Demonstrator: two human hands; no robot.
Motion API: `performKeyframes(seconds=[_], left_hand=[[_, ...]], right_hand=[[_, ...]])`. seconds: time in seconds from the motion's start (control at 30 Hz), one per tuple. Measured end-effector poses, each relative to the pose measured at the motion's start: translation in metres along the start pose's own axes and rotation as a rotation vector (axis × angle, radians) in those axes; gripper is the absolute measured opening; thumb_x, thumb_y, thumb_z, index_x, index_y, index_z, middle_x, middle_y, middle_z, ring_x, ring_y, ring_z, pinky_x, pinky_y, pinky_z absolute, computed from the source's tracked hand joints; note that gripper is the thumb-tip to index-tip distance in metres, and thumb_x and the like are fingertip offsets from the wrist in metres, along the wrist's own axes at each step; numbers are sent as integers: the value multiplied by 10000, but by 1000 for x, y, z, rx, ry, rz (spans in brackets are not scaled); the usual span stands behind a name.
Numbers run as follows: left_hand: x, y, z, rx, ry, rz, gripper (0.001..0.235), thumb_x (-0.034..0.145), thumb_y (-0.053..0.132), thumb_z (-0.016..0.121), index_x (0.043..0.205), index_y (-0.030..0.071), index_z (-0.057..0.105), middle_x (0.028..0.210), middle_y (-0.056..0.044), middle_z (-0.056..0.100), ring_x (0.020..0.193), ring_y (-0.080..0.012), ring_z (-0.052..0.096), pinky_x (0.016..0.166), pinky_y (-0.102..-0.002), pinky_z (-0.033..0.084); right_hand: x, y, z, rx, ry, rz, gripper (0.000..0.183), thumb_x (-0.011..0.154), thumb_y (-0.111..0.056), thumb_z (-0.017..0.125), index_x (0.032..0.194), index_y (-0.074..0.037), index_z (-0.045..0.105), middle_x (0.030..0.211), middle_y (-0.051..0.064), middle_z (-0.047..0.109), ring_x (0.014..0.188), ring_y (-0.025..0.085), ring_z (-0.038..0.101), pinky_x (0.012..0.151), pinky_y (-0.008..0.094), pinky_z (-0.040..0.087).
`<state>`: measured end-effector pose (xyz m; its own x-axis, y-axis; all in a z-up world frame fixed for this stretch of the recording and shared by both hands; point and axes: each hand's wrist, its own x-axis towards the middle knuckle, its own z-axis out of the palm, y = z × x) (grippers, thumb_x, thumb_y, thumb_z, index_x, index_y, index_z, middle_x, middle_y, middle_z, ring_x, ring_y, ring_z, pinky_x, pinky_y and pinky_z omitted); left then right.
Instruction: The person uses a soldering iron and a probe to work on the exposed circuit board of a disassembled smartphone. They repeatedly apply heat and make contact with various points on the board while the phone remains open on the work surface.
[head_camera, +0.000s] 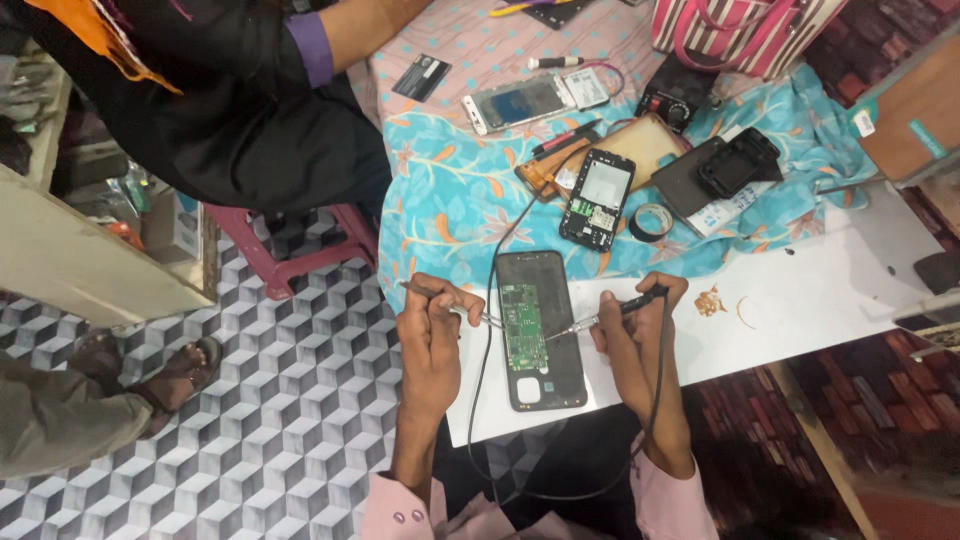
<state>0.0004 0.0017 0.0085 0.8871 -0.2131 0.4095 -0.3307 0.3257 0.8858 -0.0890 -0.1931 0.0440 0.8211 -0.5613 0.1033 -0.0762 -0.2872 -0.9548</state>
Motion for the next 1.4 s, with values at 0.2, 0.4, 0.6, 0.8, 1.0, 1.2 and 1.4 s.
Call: performKeyframes(seconds=[0.2, 0.4, 0.6, 0.8, 1.0, 1.2, 1.4], left_hand=[[1, -3, 0, 33, 12, -20, 299, 1125, 310, 395, 955, 70, 447, 729, -39, 634, 518, -14, 314, 471, -219, 256], [0, -4, -2, 37, -11, -21, 312, 1127, 331, 408, 958, 73, 453, 718, -41, 631, 537, -19, 317, 488, -223, 266], [1, -6, -4, 42, -27, 34, 329, 1140, 355, 402, 971, 77, 456, 730, -37, 632, 557, -21, 344, 506, -224, 292], [0, -8, -3, 21, -23, 21, 330, 1138, 351, 400, 974, 71, 458, 735, -46, 635, 552, -25, 344, 501, -226, 281], [0, -6, -4, 42, -18, 17, 327, 1141, 345, 399, 981, 65, 456, 738, -44, 640, 550, -25, 338, 501, -226, 288], [0, -5, -3, 46, -5, -23, 336, 1119, 359, 405, 964, 69, 470, 725, -40, 649, 512, -14, 314, 465, -212, 269], [-1, -5, -2, -13, -7, -8, 326, 1138, 345, 421, 986, 62, 479, 779, -61, 660, 562, -13, 344, 496, -211, 280]], right_hand=[[0, 8, -3, -66, -11, -33, 292, 1029, -139, 551, 1129, -44, 294, 573, 26, 522, 458, 73, 467, 467, 237, 377], [-3, 9, -3, -1, 14, -47, 306, 993, -158, 545, 1093, -24, 289, 554, 3, 528, 457, 61, 464, 475, 222, 380], [-1, 1, -5, -390, -25, -363, 332, 1027, -142, 573, 736, 17, 591, 484, 55, 574, 1065, 204, 490, 909, 351, 403], [-3, 0, -4, -276, -23, -130, 358, 989, -212, 578, 703, 2, 601, 508, 71, 564, 1015, 141, 555, 912, 351, 422], [-4, 7, -3, -113, 3, -18, 330, 1043, -152, 560, 1199, 55, 355, 584, 75, 556, 523, 153, 500, 584, 306, 416], [-4, 10, -4, -105, -41, -143, 256, 1059, -140, 520, 1127, 41, 352, 587, 44, 542, 478, 103, 487, 603, 238, 427], [-2, 6, -4, -116, 0, -40, 382, 1005, -163, 555, 1195, 11, 274, 570, 40, 551, 472, 106, 499, 510, 256, 403]])
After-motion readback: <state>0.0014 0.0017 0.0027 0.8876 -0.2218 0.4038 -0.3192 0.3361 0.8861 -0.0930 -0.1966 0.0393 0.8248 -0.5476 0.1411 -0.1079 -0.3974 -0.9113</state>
